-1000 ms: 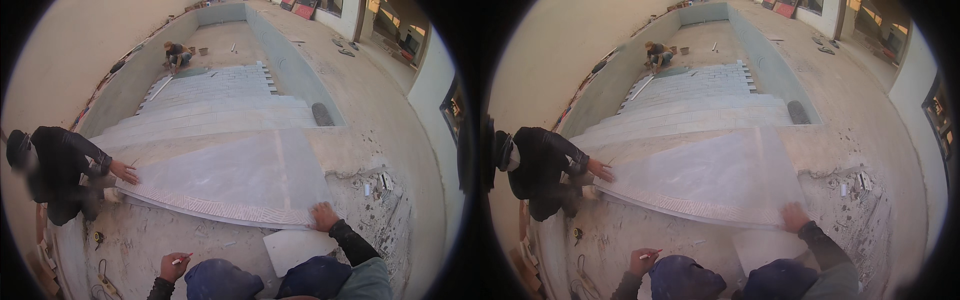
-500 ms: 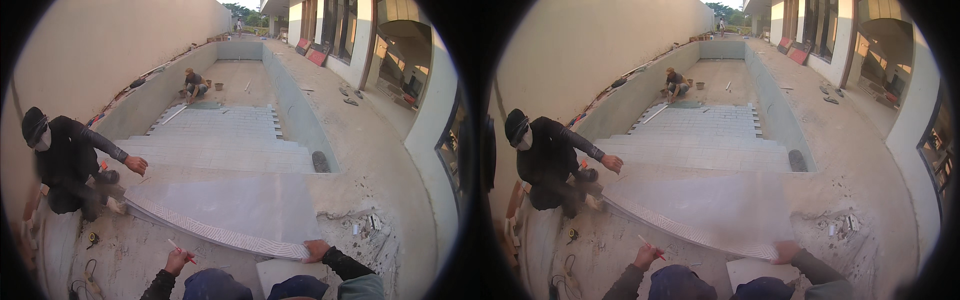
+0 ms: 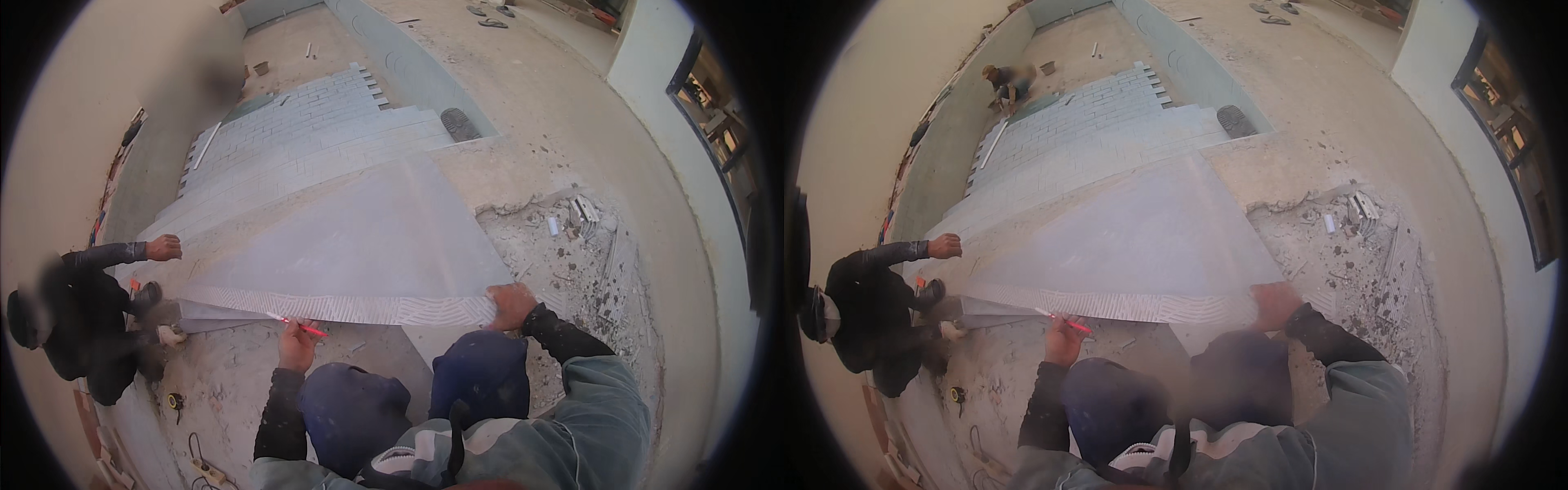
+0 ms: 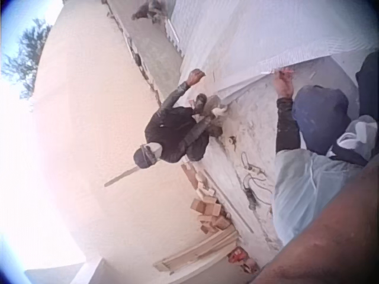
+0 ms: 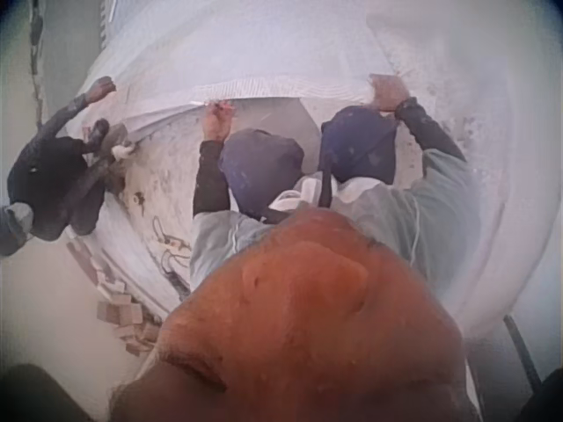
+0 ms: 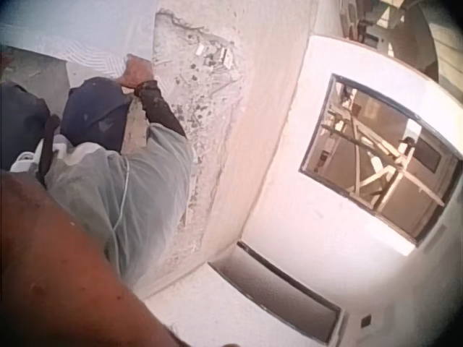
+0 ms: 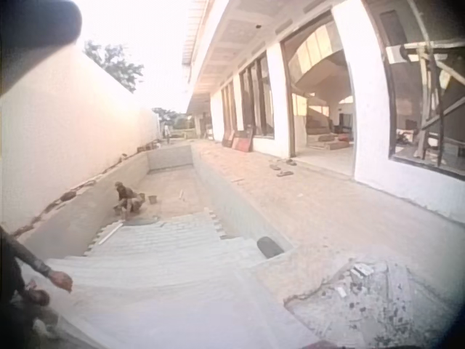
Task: The person measures and marks a large tile with a tape measure and a pencil, carries a long decorative tile border from an interior room to the outdoor pool area, and then aligns and marks the border piece against the larger tile to prepare for cutting.
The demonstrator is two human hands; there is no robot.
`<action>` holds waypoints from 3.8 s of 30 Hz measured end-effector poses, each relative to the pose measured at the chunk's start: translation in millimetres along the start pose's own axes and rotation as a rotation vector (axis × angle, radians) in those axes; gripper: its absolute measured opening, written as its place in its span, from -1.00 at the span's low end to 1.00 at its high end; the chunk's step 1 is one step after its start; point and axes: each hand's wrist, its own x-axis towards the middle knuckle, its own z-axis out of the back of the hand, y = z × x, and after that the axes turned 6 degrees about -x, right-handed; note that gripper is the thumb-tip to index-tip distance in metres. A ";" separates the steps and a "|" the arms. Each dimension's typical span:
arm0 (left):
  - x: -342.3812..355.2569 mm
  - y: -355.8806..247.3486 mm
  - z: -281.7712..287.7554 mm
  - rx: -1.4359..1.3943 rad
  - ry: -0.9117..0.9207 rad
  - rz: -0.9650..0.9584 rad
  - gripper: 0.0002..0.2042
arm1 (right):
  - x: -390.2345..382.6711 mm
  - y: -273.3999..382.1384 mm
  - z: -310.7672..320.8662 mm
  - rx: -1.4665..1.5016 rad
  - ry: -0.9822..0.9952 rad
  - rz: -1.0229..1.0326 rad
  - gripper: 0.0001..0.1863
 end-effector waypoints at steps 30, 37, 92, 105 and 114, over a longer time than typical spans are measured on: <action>-7.7 -45.7 -65.1 0.673 0.102 0.004 -0.67 | -180.1 -89.5 -147.6 0.290 -0.541 -0.761 -0.37; -126.1 -103.8 154.2 0.639 -0.721 -0.188 -0.71 | -148.6 -128.4 -132.5 0.211 -0.493 -1.119 -0.26; -183.6 -218.7 445.3 0.295 -1.174 -0.220 -0.35 | -45.8 -113.0 -142.1 -0.408 -0.446 -0.498 -0.30; -143.4 -245.2 505.0 0.307 -1.243 -0.317 -0.31 | -31.3 -102.1 -116.5 -0.463 -0.429 -0.458 -0.34; -135.3 -251.6 568.4 0.639 -1.518 -0.417 -0.25 | -22.0 -97.0 -93.8 -0.495 -0.429 -0.442 -0.37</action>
